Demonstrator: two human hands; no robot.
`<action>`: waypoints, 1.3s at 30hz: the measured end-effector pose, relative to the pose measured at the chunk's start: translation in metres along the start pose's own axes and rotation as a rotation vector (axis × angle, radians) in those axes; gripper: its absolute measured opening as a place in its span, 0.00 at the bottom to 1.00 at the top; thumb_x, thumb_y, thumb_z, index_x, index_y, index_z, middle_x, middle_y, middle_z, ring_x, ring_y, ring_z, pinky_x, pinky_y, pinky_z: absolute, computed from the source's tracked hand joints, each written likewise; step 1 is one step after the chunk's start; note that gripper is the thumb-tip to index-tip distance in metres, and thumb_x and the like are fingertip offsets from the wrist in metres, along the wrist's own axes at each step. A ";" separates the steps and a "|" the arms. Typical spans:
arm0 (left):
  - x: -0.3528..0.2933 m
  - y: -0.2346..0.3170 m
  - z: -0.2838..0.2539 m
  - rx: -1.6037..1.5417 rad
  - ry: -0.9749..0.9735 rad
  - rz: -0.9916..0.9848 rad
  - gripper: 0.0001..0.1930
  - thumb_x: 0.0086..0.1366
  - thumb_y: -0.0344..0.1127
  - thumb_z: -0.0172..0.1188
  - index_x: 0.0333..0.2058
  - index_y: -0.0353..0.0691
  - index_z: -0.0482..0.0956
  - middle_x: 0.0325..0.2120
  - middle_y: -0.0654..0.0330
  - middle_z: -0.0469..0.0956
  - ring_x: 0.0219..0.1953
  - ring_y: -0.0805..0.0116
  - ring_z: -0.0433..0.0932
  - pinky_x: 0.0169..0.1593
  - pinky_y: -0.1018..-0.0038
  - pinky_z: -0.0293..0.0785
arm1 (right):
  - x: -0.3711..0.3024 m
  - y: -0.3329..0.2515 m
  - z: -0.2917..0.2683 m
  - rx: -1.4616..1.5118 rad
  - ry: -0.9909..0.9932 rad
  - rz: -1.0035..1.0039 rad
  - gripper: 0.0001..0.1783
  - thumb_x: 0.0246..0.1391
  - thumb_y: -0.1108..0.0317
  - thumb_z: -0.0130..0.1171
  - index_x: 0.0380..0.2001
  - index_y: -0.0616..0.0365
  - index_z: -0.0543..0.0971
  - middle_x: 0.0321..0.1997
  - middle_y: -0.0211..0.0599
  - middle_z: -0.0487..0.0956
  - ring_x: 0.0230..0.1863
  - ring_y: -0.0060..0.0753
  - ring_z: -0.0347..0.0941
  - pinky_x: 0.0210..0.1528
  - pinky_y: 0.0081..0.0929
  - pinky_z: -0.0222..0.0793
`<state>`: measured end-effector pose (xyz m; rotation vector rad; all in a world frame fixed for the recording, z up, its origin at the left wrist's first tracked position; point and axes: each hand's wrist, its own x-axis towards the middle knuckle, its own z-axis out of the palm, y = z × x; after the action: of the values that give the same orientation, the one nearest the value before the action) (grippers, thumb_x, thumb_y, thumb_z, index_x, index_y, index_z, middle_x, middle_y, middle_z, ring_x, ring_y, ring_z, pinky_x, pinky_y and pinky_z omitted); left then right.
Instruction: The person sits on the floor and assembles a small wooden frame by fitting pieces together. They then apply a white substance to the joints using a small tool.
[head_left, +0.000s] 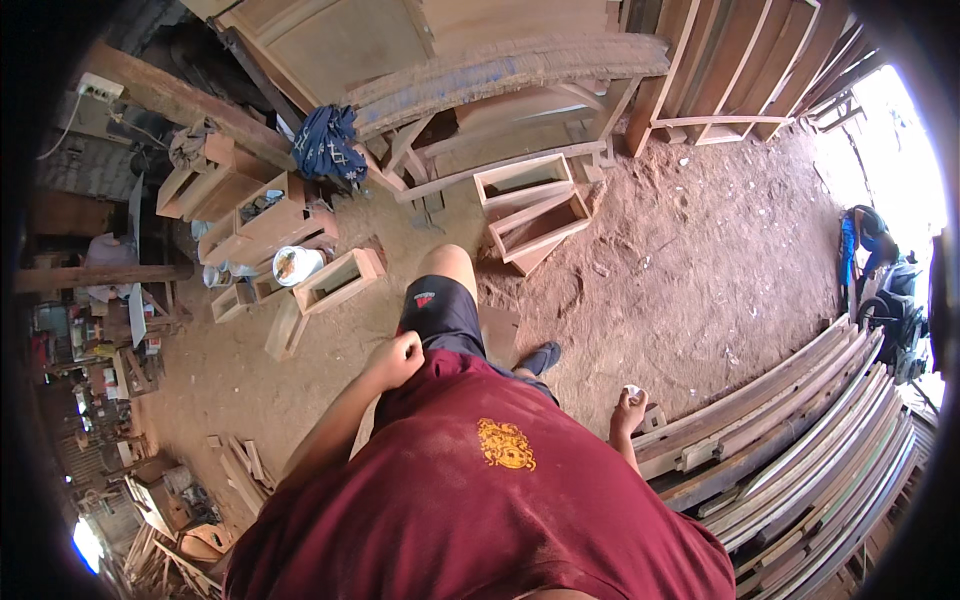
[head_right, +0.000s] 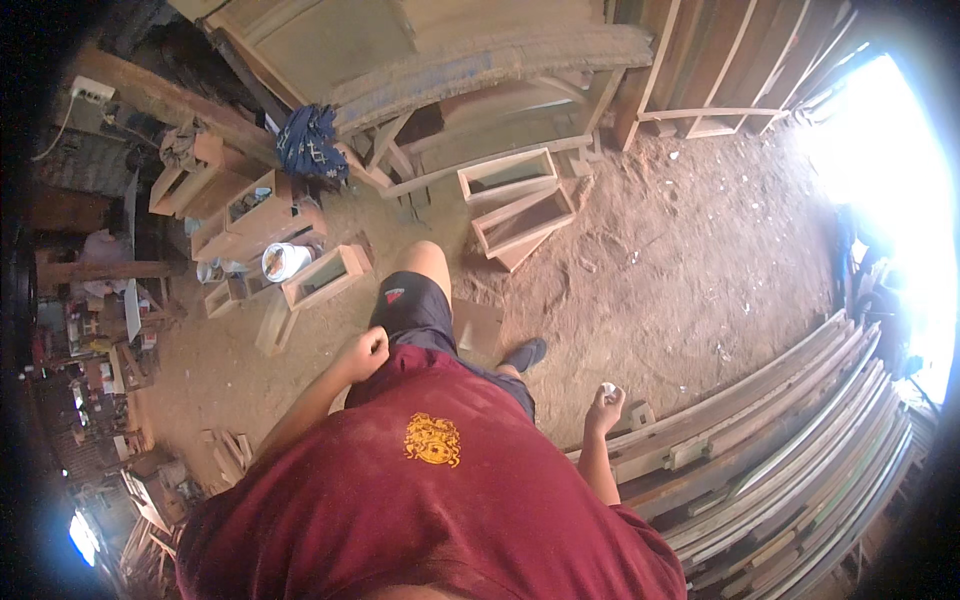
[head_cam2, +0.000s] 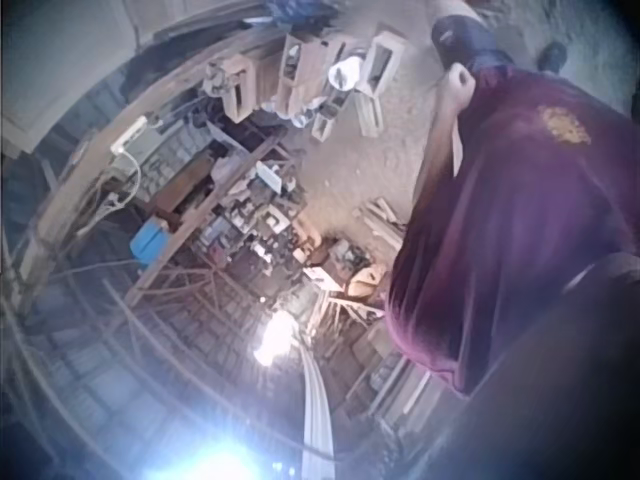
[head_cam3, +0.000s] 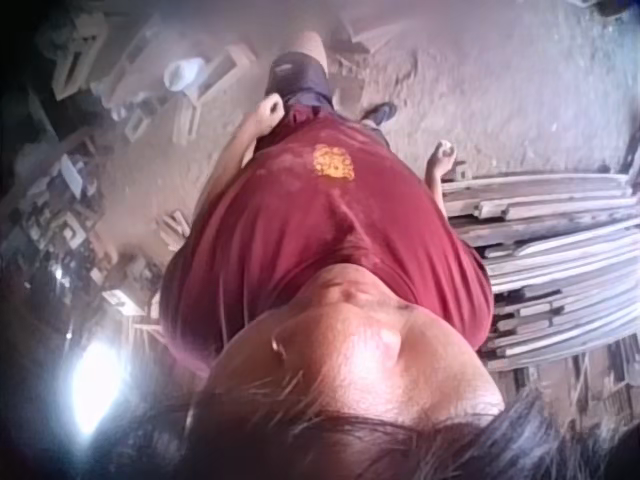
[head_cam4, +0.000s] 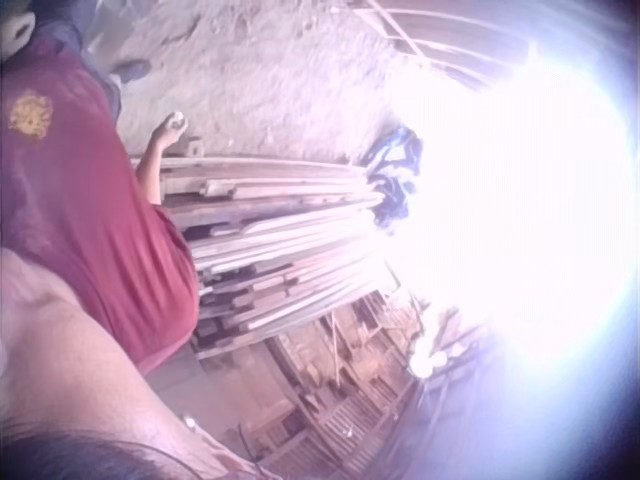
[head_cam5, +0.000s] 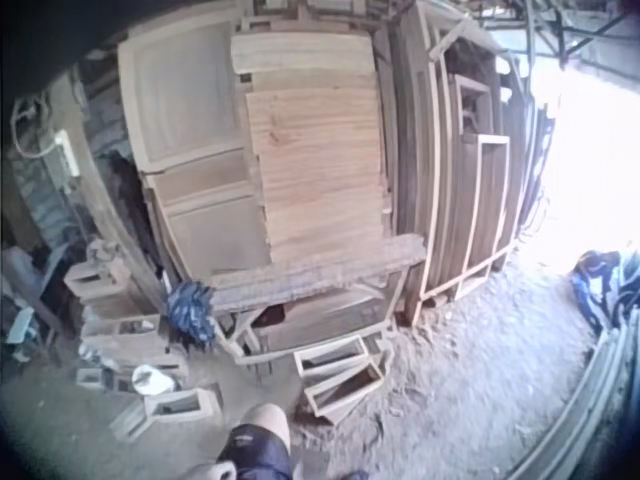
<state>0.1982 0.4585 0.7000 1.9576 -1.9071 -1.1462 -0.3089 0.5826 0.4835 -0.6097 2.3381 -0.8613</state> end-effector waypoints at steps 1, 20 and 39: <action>0.005 0.013 -0.004 -0.040 -0.031 -0.016 0.13 0.62 0.41 0.57 0.25 0.38 0.74 0.23 0.50 0.78 0.27 0.48 0.79 0.33 0.58 0.73 | 0.006 -0.010 0.005 -0.003 -0.030 0.014 0.19 0.57 0.57 0.64 0.48 0.53 0.74 0.37 0.38 0.79 0.37 0.35 0.75 0.42 0.33 0.70; 0.424 -0.140 0.045 0.578 -1.455 0.032 0.20 0.58 0.51 0.66 0.38 0.40 0.82 0.29 0.56 0.81 0.33 0.62 0.79 0.40 0.64 0.77 | 0.120 -0.351 0.297 -0.067 -0.151 -0.245 0.22 0.59 0.65 0.61 0.54 0.56 0.70 0.37 0.35 0.78 0.34 0.29 0.74 0.30 0.27 0.74; 0.522 -0.099 0.139 0.297 -1.712 -0.053 0.13 0.63 0.42 0.60 0.41 0.40 0.83 0.29 0.60 0.83 0.29 0.69 0.81 0.29 0.69 0.78 | 0.359 -0.383 0.276 0.754 0.200 -0.238 0.20 0.60 0.59 0.62 0.51 0.49 0.70 0.27 0.29 0.76 0.21 0.21 0.71 0.20 0.23 0.73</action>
<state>0.1269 0.0511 0.3383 0.8003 -2.5541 -3.2811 -0.3126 -0.0098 0.4488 -0.4822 1.8938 -1.8537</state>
